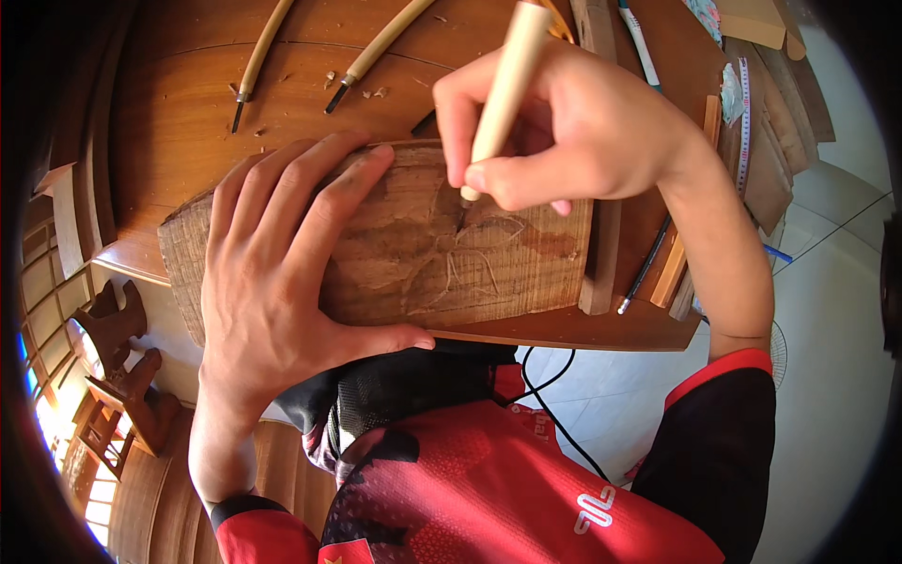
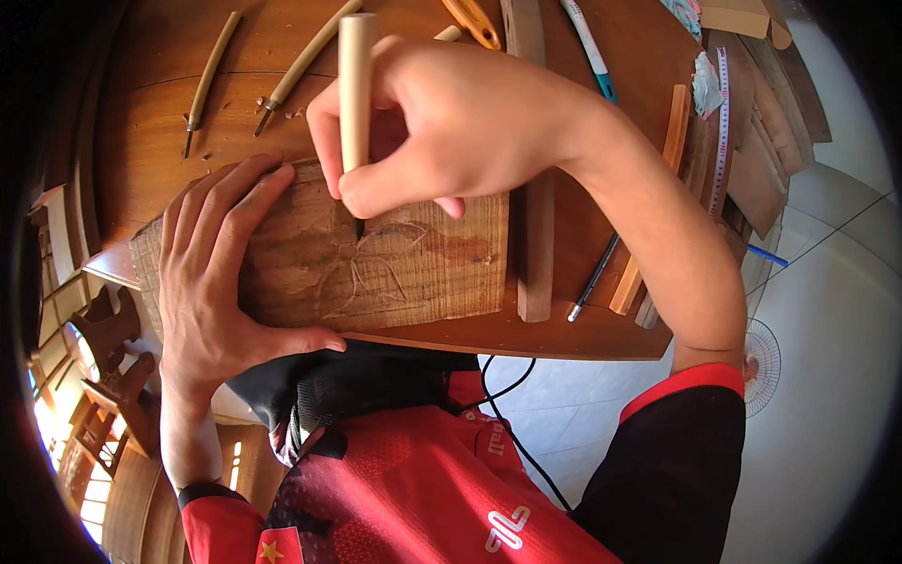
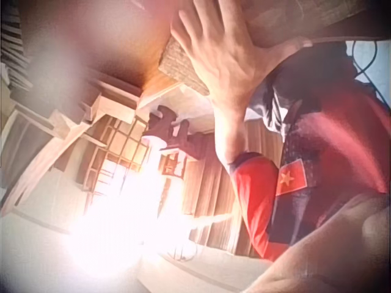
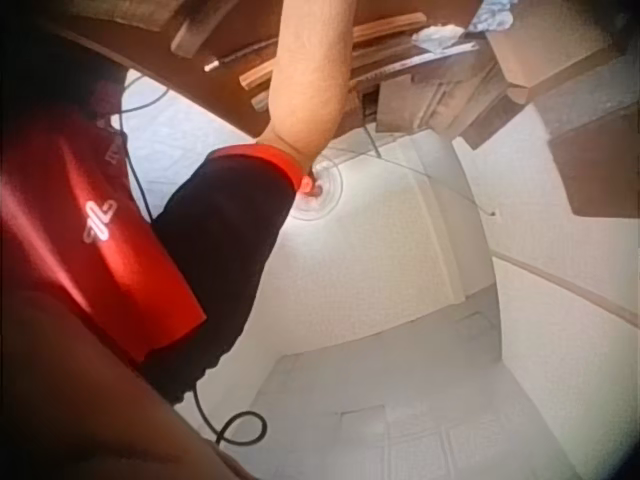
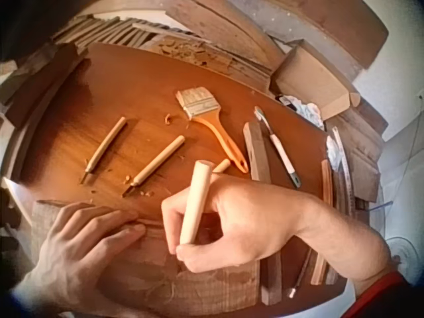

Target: The person carves a floral design into a rectangular piece of wood using a small carving knife. They hold the wood steady with their left hand while using the knife in their right hand to remove thin shavings and refine the details of the petals and leaves.

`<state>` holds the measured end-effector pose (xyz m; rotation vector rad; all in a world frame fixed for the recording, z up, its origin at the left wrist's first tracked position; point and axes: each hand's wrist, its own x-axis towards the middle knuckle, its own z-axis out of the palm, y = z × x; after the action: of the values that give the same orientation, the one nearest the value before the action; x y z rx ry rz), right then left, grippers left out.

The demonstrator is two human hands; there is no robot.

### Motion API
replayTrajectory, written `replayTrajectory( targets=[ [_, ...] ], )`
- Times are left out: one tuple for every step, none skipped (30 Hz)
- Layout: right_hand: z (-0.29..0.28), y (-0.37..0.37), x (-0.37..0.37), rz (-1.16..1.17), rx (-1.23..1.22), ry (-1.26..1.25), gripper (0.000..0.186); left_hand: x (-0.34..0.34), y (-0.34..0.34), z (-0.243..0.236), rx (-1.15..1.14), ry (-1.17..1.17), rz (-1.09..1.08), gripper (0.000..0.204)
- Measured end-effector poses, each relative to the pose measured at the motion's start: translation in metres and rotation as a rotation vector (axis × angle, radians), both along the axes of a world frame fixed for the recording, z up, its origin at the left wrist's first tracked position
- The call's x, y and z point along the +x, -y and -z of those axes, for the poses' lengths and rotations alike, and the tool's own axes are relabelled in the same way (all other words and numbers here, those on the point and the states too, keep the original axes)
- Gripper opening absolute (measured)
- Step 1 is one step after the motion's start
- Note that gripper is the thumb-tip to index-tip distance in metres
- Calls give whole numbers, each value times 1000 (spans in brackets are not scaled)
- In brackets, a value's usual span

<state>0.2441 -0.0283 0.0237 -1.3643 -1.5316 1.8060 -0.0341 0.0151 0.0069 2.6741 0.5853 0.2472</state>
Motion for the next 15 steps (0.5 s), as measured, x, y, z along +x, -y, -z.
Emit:
replayTrajectory(
  targets=[
    [1,4,2,33,7,-44,9,0,0,0,5,-4,-1,120],
    [1,7,6,98,13,-114,8,0,0,1,4,-2,-1,120],
    [5,13,9,152,50,-127,8,0,0,1,3,-1,0,120],
    [11,21,10,205,86,-140,7,0,0,2,2,0,0,120],
    [11,28,11,216,83,-134,8,0,0,2,2,4,1,120],
    [5,31,11,215,54,-111,9,1,0,2,1,7,2,120],
    [7,32,10,216,87,-117,8,1,-1,2,1,10,4,120],
    [10,33,10,217,120,-126,8,1,0,2,2,7,-1,120],
    [10,32,9,199,136,-122,9,1,1,2,3,3,-5,120],
    [11,31,9,180,152,-119,9,1,1,2,4,-1,-9,120],
    [10,29,9,160,167,-110,9,1,2,1,3,2,-9,119],
    [11,28,9,147,167,-107,9,1,2,1,2,4,-9,119],
    [11,28,9,134,167,-104,9,1,2,1,0,7,-9,119],
    [12,27,9,119,168,-103,9,1,1,1,3,6,-7,119],
    [12,27,8,120,174,-102,9,1,1,1,5,5,-5,119]
  ],
)
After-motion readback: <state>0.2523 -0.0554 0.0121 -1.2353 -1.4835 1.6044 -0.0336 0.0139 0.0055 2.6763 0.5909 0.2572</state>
